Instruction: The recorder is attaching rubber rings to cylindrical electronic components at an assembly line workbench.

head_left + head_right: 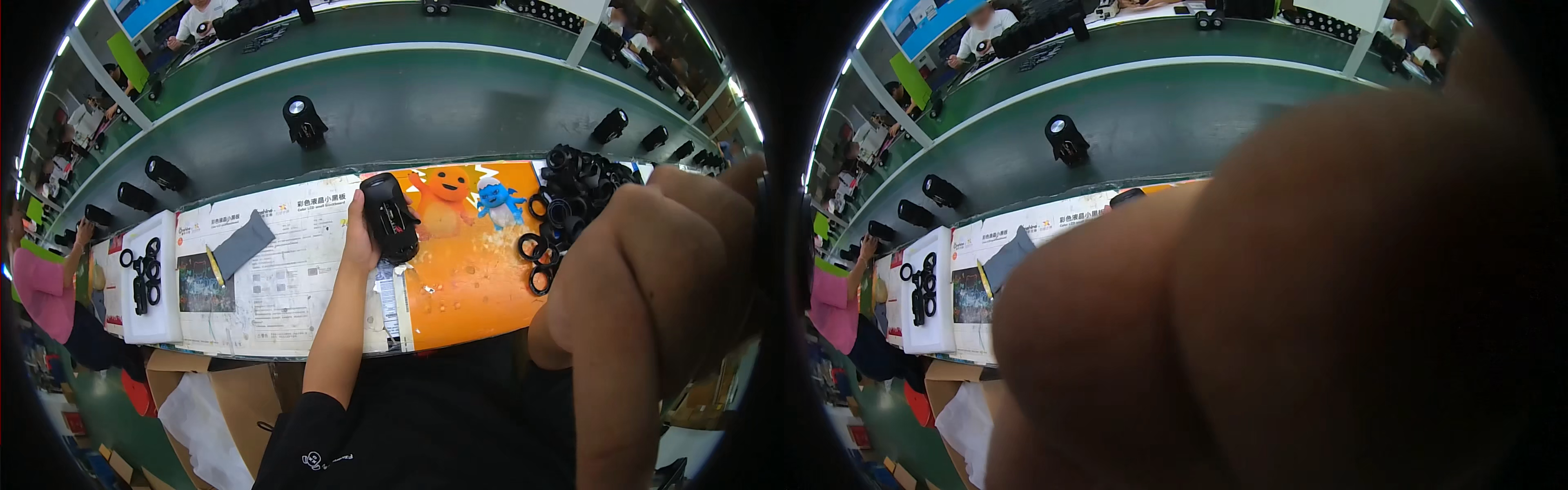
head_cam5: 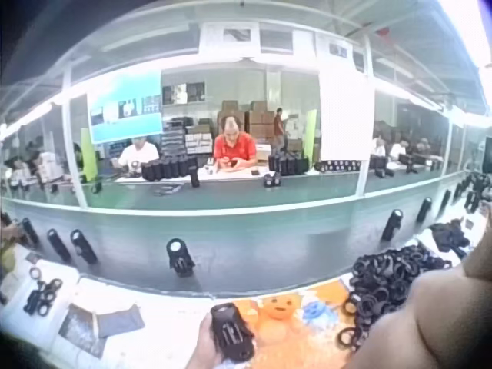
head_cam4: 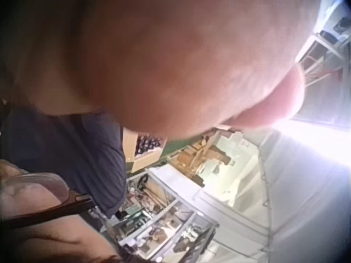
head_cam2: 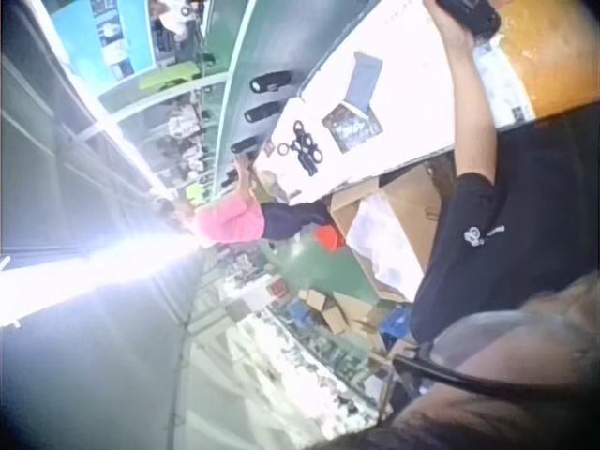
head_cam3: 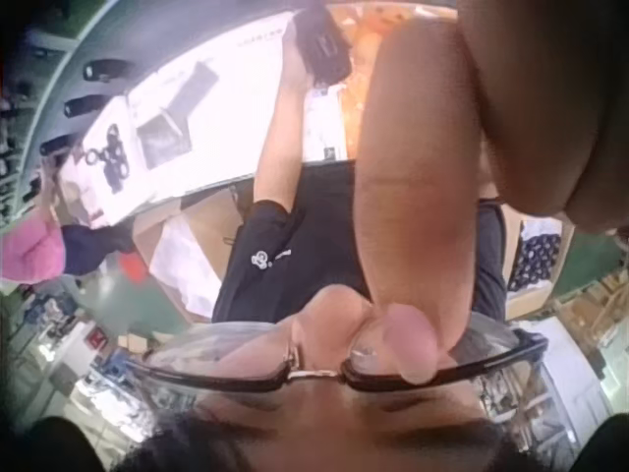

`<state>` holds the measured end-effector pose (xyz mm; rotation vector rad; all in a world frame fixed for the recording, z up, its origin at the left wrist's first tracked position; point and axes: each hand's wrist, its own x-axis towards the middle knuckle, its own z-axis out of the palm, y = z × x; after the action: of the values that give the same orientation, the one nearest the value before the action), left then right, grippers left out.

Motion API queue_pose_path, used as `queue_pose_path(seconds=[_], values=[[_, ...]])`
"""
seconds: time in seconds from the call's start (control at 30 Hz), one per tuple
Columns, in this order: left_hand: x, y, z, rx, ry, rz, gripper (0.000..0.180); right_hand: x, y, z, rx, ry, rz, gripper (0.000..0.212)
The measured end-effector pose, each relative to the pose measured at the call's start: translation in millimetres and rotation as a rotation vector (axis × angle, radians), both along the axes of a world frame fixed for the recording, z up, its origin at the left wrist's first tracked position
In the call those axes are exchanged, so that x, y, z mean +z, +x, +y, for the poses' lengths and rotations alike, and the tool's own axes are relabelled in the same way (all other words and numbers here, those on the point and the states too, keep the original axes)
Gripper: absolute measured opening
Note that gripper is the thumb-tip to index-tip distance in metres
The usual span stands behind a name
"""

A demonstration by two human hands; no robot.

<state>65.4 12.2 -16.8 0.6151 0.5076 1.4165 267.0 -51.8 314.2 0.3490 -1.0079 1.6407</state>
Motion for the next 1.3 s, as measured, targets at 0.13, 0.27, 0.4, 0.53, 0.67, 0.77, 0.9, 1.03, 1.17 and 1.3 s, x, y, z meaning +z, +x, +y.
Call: queue_pose_path(seconds=[0.13, 0.27, 0.4, 0.53, 0.67, 0.77, 0.9, 1.03, 1.17, 1.3], values=[[8.9, 1.4, -2.0, -0.003, 0.021, 0.002, 0.073, -5.7, 22.0, -3.9, -0.006, -0.021, 0.045, 0.033], [-1.1, -6.7, -3.9, -0.005, 0.046, 0.024, 0.079, -11.8, 49.2, -7.9, 0.006, -0.023, 0.08, 0.032], [-2.1, -1.8, -0.2, -0.01, 0.004, 0.059, 0.079, -12.3, 24.4, -9.3, -0.007, -0.016, 0.118, 0.031], [-1.7, -2.8, -3.2, 0.004, 0.022, 0.059, 0.076, -14.7, 14.4, -10.8, 0.016, -0.012, 0.154, 0.03], [0.4, -1.3, -1.5, 0.003, 0.021, 0.06, 0.074, -19.9, 0.3, -22.5, 0.02, -0.016, 0.191, 0.029], [0.6, 0.0, -1.5, -0.004, 0.014, 0.05, 0.073, -21.2, 3.6, -17.0, 0.021, -0.016, 0.214, 0.029], [2.8, -6.3, -4.3, 0.018, 0.022, 0.066, 0.073, -24.8, 0.1, -16.4, 0.038, -0.017, 0.25, 0.028], [4.2, 0.3, -0.9, -0.011, 0.024, 0.054, 0.073, -23.6, -12.4, -15.0, 0.03, -0.006, 0.281, 0.027], [4.1, -0.3, -2.9, -0.001, 0.016, 0.079, 0.072, -27.6, -18.3, -27.9, 0.041, 0.003, 0.318, 0.026], [3.2, -3.9, -5.2, 0.014, 0.015, 0.087, 0.072, -28.5, -15.1, -26.4, 0.057, 0.012, 0.356, 0.026]])
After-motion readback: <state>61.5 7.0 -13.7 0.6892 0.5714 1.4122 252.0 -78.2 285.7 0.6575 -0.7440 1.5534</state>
